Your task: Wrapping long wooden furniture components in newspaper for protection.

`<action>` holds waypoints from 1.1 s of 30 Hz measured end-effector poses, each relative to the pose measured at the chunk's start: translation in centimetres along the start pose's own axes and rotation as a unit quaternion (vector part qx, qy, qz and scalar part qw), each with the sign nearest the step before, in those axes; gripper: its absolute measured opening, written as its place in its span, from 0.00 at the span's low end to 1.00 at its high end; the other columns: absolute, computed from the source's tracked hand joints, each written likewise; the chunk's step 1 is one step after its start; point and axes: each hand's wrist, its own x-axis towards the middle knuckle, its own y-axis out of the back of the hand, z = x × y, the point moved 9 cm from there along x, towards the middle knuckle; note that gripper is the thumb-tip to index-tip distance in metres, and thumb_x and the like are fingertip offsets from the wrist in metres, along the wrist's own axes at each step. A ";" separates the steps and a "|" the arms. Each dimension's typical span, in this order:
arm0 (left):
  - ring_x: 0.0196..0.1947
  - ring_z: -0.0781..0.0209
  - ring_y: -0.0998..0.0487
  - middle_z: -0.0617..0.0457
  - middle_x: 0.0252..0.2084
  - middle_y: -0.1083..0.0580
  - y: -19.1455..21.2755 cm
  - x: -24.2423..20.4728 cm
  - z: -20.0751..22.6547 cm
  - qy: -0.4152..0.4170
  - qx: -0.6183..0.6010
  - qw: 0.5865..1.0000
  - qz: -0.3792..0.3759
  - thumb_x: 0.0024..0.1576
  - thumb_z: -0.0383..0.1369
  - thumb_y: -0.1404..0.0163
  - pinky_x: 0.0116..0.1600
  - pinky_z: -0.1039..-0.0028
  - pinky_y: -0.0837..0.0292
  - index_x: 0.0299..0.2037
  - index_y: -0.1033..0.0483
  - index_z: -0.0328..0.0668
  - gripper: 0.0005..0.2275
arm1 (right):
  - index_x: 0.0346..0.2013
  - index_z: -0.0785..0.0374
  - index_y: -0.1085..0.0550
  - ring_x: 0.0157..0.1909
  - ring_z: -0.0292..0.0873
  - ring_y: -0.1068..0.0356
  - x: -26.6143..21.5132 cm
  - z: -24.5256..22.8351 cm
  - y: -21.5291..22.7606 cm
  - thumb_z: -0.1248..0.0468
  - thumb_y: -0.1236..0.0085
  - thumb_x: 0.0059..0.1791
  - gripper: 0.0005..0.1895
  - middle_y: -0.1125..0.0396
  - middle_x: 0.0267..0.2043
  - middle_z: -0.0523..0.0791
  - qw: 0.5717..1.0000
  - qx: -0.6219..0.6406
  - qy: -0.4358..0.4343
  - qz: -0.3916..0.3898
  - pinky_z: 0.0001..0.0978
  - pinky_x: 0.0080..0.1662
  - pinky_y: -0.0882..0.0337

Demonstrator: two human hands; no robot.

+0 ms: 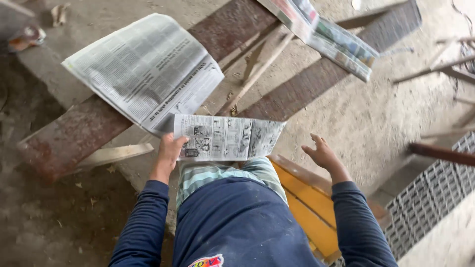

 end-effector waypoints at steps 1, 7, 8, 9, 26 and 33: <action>0.37 0.61 0.19 0.46 0.41 0.19 0.2 -0.9 -0.2 0.021 -0.018 0.999 0.019 0.54 0.26 0.47 0.46 0.71 0.22 0.46 0.22 0.25 0.12 | 0.74 0.58 0.47 0.71 0.57 0.42 1.9 0.5 -0.3 0.48 0.39 0.48 0.45 0.45 0.72 0.56 0.999 0.033 -0.007 -0.001 0.47 0.63 0.36; 0.39 0.64 0.21 0.50 0.43 0.20 2.6 -3.0 -6.6 -0.019 -0.108 0.989 0.100 0.53 0.26 0.46 0.46 0.73 0.25 0.47 0.20 0.29 0.13 | 0.75 0.56 0.48 0.71 0.52 0.41 15.8 9.2 -6.6 0.63 0.44 0.47 0.42 0.44 0.75 0.46 0.937 0.331 -0.060 -0.092 0.53 0.65 0.41; 0.39 0.64 0.21 0.50 0.43 0.20 2.3 -4.6 -6.8 -0.020 -0.115 0.986 0.116 0.53 0.26 0.46 0.46 0.73 0.25 0.47 0.20 0.29 0.13 | 0.75 0.56 0.48 0.71 0.52 0.41 16.5 8.4 -7.7 0.63 0.44 0.47 0.42 0.44 0.75 0.46 0.939 0.323 -0.052 -0.106 0.53 0.65 0.41; 0.39 0.65 0.21 0.51 0.43 0.20 1.8 -6.3 -6.6 -0.037 -0.085 0.987 0.131 0.54 0.27 0.46 0.46 0.73 0.27 0.47 0.19 0.30 0.12 | 0.74 0.54 0.44 0.67 0.53 0.39 17.1 7.9 -9.0 0.65 0.46 0.48 0.39 0.43 0.72 0.50 0.924 0.354 -0.067 -0.131 0.54 0.63 0.38; 0.36 0.61 0.24 0.52 0.39 0.22 -3.9 -11.5 -5.0 -0.038 -0.075 0.976 0.202 0.57 0.30 0.44 0.41 0.70 0.30 0.45 0.21 0.28 0.12 | 0.44 0.65 0.22 0.48 0.41 0.26 16.6 0.2 6.3 0.62 0.39 0.50 0.11 0.24 0.44 0.45 0.876 0.399 0.188 -0.194 0.36 0.55 0.25; 0.37 0.70 0.23 0.54 0.41 0.21 -12.1 -3.0 -2.0 -0.114 -0.040 0.984 0.131 0.58 0.31 0.43 0.44 0.77 0.28 0.47 0.20 0.29 0.12 | 0.38 0.71 0.24 0.33 0.35 0.36 19.0 2.9 19.2 0.63 0.38 0.54 0.11 0.30 0.32 0.44 0.948 0.251 0.172 0.096 0.29 0.36 0.34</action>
